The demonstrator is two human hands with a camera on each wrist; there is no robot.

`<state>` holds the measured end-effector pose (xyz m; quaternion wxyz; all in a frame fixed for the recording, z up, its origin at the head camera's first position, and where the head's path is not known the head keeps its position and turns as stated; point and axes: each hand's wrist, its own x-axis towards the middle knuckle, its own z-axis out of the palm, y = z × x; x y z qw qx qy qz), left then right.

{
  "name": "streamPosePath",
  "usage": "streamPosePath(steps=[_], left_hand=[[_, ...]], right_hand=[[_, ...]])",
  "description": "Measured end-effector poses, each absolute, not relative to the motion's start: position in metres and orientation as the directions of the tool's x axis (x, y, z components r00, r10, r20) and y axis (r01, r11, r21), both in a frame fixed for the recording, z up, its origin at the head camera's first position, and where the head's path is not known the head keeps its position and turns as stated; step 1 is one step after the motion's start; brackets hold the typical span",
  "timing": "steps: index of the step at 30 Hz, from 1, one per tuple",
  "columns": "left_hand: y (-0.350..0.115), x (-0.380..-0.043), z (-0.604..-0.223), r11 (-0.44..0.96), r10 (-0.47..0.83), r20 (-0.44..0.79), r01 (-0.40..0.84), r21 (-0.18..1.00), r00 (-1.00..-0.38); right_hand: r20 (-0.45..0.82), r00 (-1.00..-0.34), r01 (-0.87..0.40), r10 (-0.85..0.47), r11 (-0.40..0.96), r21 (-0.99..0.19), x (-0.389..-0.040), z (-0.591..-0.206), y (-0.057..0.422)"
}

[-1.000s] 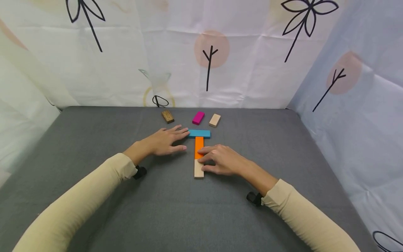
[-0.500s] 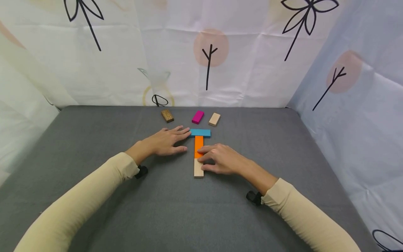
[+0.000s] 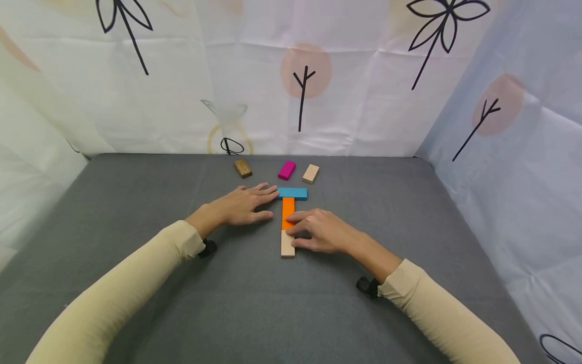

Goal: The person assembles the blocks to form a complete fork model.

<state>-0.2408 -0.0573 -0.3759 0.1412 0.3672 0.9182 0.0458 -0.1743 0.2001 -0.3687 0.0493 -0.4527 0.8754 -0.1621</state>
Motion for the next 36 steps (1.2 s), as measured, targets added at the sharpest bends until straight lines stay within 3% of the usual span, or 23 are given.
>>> streamPosePath(steps=[36], left_hand=[[-0.0591, -0.2431, -0.3762, 0.716, 0.698, -0.201, 0.665, 0.213, -0.687]], right_hand=[[0.059, -0.589, -0.773, -0.806, 0.541, -0.332, -0.1738, -0.3684, 0.1999]])
